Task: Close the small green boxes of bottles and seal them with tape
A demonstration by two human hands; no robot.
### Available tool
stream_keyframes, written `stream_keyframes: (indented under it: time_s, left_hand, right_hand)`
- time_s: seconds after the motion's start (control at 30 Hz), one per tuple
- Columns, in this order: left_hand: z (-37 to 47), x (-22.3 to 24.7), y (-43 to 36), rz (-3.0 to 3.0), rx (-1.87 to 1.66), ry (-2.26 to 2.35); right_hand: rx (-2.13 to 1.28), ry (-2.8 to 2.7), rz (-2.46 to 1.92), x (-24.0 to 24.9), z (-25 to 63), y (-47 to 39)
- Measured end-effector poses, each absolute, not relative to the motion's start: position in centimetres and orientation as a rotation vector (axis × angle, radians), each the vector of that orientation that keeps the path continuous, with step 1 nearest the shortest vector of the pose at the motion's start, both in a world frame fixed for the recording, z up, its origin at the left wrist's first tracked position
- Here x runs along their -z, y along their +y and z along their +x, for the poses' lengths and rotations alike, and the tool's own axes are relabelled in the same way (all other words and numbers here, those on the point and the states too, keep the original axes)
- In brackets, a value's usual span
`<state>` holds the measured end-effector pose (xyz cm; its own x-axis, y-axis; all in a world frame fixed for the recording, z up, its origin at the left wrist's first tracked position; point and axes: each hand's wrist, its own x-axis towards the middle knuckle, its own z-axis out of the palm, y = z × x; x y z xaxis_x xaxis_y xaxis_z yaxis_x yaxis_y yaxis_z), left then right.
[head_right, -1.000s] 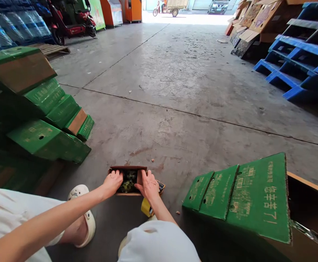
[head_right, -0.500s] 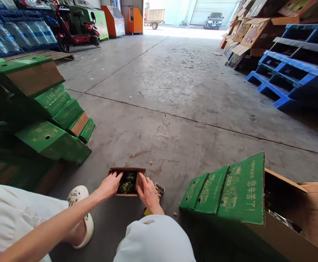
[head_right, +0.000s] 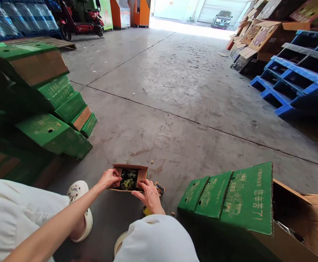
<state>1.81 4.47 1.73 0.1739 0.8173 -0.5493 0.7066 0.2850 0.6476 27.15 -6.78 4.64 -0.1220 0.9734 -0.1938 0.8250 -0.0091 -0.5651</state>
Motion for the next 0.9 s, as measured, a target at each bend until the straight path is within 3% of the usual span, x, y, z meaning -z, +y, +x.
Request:
stream_keyframes:
  time_s: [0.27, 0.5, 0.67, 0.9]
  left_hand:
    - [0.8, -2.6, 4.8, 1.545, -0.128, 1.483]
    - [-0.7, 1.6, 0.0, 1.551, -0.541, 1.615]
    - [-0.7, 4.5, 0.7, 1.225, -0.628, 1.392]
    - [-1.2, 5.2, 2.1, 1.195, -0.67, 1.27]
  right_hand:
    - [-0.641, -2.074, -2.258, -4.2, 26.0, -3.2]
    - [-0.28, -1.932, -2.441, -3.1, 24.4, -3.7]
    - [-0.149, -1.969, -2.005, -2.8, 25.9, -3.4]
    - [-0.481, -2.07, -1.696, -4.3, 27.8, -0.6]
